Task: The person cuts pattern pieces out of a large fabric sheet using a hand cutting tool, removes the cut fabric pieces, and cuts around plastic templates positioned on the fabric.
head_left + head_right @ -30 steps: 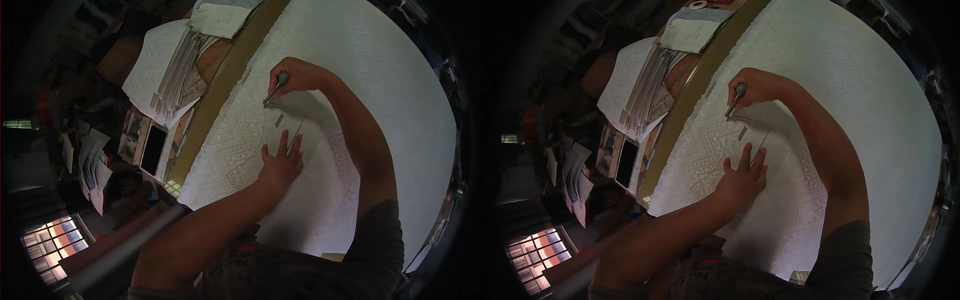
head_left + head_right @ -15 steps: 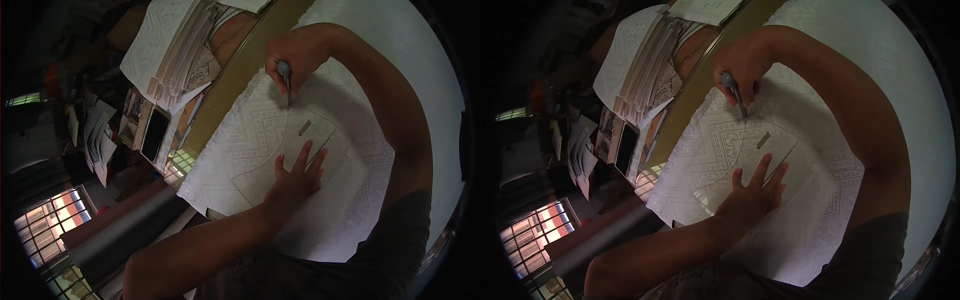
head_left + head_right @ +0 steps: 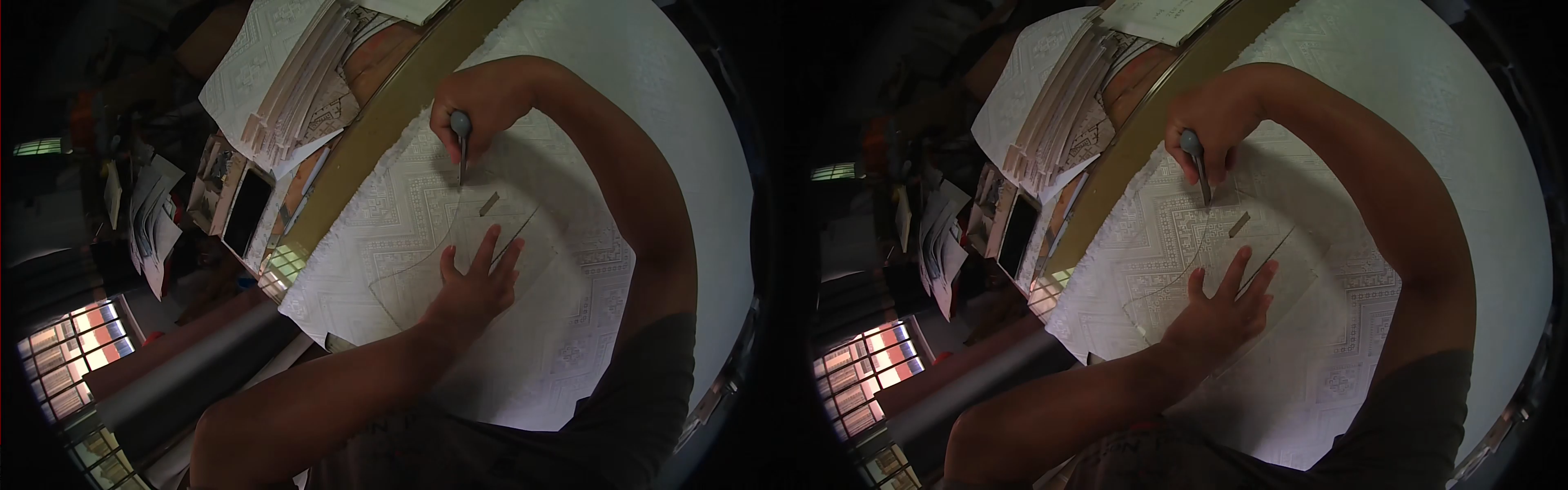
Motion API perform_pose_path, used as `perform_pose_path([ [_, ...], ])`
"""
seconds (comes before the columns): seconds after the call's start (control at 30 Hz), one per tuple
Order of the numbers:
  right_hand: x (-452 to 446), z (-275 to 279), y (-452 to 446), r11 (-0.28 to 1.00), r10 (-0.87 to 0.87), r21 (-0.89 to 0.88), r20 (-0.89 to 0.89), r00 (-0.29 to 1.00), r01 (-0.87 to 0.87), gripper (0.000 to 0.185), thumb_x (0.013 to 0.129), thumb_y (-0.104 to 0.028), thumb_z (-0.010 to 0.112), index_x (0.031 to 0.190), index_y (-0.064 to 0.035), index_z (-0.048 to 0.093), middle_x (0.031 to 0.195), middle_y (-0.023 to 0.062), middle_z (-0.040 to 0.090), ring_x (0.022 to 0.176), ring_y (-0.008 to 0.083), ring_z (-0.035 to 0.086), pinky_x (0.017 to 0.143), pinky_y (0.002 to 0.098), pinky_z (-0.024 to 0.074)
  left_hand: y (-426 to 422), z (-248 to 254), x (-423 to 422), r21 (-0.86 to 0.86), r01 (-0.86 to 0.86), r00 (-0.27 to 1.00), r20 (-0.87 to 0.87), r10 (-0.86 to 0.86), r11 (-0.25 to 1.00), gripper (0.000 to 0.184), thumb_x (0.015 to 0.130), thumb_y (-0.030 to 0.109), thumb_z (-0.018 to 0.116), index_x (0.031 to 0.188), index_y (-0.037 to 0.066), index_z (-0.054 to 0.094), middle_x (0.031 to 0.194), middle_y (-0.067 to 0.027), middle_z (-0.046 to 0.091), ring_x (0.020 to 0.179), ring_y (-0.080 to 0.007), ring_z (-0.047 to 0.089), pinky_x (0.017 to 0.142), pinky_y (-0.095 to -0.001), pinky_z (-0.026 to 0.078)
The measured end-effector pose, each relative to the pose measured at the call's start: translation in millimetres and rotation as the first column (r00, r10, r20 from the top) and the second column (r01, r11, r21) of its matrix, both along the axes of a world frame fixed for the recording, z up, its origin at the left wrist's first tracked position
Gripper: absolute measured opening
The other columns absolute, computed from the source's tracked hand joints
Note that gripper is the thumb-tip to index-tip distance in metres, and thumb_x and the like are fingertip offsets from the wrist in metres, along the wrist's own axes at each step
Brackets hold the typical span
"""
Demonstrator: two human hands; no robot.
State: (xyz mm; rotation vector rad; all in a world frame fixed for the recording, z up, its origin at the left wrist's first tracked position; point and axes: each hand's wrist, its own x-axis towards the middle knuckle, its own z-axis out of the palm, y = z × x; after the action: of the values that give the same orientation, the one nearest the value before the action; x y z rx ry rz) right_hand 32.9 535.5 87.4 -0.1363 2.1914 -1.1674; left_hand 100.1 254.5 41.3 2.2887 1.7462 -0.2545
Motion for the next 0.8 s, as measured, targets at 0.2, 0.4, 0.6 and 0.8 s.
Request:
perform_pose_path([
  [0.2, -6.7, -8.1, -20.3, 0.988, 0.155, 0.000, 0.019, 0.988, -0.155, 0.017, 0.076, -0.003, 0.086, 0.090, -0.0063, 0.078, 0.089, 0.0017, 0.077, 0.083, 0.0132, 0.072, 0.075, 0.0316, 0.0547, 0.4, -6.6, 5.6, 0.024, -0.041, 0.999, -0.018, 0.041, 0.999, 0.039, 0.101, 0.026, 0.063, 0.139, 0.022, 0.060, 0.171, -0.0159, 0.024, 0.155, -0.0488, 0.025, 0.089, -0.0733, 0.055],
  [0.4, 13.2, -10.7, -48.9, 0.976, 0.160, -0.141, -0.053, 0.986, -0.166, 0.015, 0.077, -0.004, 0.084, 0.090, -0.0060, 0.078, 0.088, 0.0019, 0.077, 0.083, 0.0135, 0.071, 0.074, 0.0314, 0.0545, 2.9, 5.7, 1.7, -0.061, -0.029, 1.000, -0.010, 0.028, 0.998, 0.047, 0.098, 0.026, 0.065, 0.144, 0.019, 0.057, 0.172, -0.0166, 0.020, 0.157, -0.0482, 0.022, 0.098, -0.0731, 0.051],
  [0.6, 56.4, -23.6, -81.8, 0.973, -0.130, -0.202, -0.098, 0.987, 0.109, 0.015, 0.078, -0.005, 0.084, 0.091, -0.0043, 0.077, 0.092, 0.0030, 0.078, 0.085, 0.0143, 0.071, 0.076, 0.0313, 0.0556, 1.7, 7.7, 4.4, -0.096, -0.022, 1.000, -0.003, 0.022, 0.995, 0.049, 0.098, 0.022, 0.064, 0.146, 0.016, 0.055, 0.172, -0.0181, 0.020, 0.158, -0.0477, 0.019, 0.098, -0.0751, 0.049],
  [0.8, 74.2, -44.7, -144.2, 0.867, -0.429, -0.267, 0.031, 0.903, 0.421, 0.017, 0.078, -0.008, 0.085, 0.091, -0.0044, 0.076, 0.092, 0.0054, 0.077, 0.087, 0.0168, 0.073, 0.079, 0.0329, 0.0556, 29.6, -21.8, 9.3, -0.489, -0.281, 0.873, 0.227, 0.431, 0.826, 0.056, 0.101, 0.030, 0.062, 0.154, 0.021, 0.048, 0.171, -0.0157, 0.024, 0.158, -0.0400, 0.023, 0.115, -0.0691, 0.036],
])
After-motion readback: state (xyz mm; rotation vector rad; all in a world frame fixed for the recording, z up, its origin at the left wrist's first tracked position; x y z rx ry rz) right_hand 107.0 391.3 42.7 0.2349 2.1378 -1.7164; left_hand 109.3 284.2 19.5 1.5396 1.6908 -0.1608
